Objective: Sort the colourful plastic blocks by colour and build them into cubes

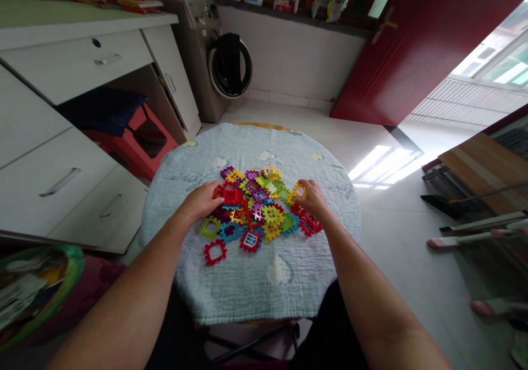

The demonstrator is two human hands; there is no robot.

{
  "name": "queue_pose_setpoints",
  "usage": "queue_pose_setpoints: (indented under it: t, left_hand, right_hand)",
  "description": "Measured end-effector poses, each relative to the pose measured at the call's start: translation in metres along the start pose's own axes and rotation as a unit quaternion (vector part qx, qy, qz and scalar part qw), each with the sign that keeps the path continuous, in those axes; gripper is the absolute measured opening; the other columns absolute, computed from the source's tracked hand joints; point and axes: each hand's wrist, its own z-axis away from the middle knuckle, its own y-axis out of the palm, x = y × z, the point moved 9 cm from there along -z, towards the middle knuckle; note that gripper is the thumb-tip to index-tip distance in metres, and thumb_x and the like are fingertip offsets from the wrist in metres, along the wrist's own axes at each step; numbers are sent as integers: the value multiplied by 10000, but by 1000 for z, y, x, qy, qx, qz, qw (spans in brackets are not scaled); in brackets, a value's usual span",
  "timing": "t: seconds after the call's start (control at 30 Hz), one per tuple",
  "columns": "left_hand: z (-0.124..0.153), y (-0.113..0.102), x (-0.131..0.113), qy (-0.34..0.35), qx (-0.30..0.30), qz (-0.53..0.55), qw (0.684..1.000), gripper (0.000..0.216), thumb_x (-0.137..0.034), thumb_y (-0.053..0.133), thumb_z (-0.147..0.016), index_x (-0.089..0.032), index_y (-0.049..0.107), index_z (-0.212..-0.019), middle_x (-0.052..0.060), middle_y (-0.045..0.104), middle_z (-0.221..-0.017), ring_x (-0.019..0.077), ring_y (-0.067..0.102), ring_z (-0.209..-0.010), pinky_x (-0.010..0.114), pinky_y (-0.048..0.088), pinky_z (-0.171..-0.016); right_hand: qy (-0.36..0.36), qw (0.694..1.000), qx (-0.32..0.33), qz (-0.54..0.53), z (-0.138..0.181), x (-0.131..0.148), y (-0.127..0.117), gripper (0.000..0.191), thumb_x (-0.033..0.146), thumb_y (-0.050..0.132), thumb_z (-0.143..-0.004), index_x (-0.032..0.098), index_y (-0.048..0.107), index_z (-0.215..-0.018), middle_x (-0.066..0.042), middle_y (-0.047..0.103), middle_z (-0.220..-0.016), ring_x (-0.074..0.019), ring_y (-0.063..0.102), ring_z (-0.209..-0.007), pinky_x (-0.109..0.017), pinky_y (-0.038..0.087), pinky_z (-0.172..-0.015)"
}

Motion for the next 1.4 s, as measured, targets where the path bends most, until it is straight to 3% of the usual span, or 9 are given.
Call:
queue_pose_setpoints:
  t: [0.23,0.47,0.73,0.93,1.07,1.2,1.3,1.4]
  left_hand:
    - [0,-11,11,-22,-15,-27,999,389,-278,451,-783,-156,585,-1127,100,654,-1138,233,603,-1061,313,446,-933]
    - [5,-8,-11,17,-41,-16,999,385,-277,443,-798,-143,592,-1127,114,639,-1146,245,593,-1058,344,439,-954]
    - [8,-15,-24,36,-78,3,996,349,-240,468,-793,-140,608,-1097,106,632,-1104,238,592,-1017,353,441,-951]
    - [30,-22,-59,60,-139,44,988,189,-214,505,-791,-174,642,-914,62,611,-899,205,592,-864,333,479,-830]
    - [45,-16,-84,102,-125,78,984,138,-199,508,-803,-181,631,-863,49,609,-886,190,586,-855,327,476,-813]
    - [47,-15,-82,99,-125,99,982,139,-201,512,-808,-178,633,-872,48,615,-882,186,586,-843,326,479,-790]
    - [45,-15,-82,103,-129,106,981,138,-210,516,-815,-179,634,-879,49,628,-893,190,586,-857,331,479,-798]
    - [48,-10,-100,151,-136,84,976,156,-251,544,-825,-186,634,-935,57,650,-974,212,570,-955,376,446,-898]
  right_hand:
    - [-8,992,96,79,7,11,30,449,318,632,-715,171,535,-1128,-114,570,-1060,-246,521,-1003,-316,373,-872]
    - [5,994,82,69,5,11,28,486,334,666,-709,153,516,-1134,-120,566,-1071,-249,519,-999,-319,370,-870]
    - [-7,996,61,63,6,16,26,392,310,640,-725,160,569,-1080,-119,548,-1064,-240,536,-963,-301,390,-842]
    - [-16,992,70,101,7,20,29,261,310,605,-740,162,611,-954,-121,569,-1004,-240,537,-923,-310,388,-829]
    - [-25,994,53,94,6,21,29,234,276,590,-720,161,618,-921,-112,582,-951,-230,545,-881,-304,395,-810]
    - [-20,999,-9,28,1,14,15,297,291,593,-690,165,628,-957,-93,589,-932,-223,547,-855,-312,413,-793]
    - [5,995,-63,-81,-4,2,-6,302,324,601,-684,170,640,-940,-56,601,-846,-208,548,-797,-330,433,-781]
    - [29,958,-14,-286,-5,-6,-10,246,361,610,-700,176,638,-860,-11,596,-726,-179,566,-729,-321,467,-735]
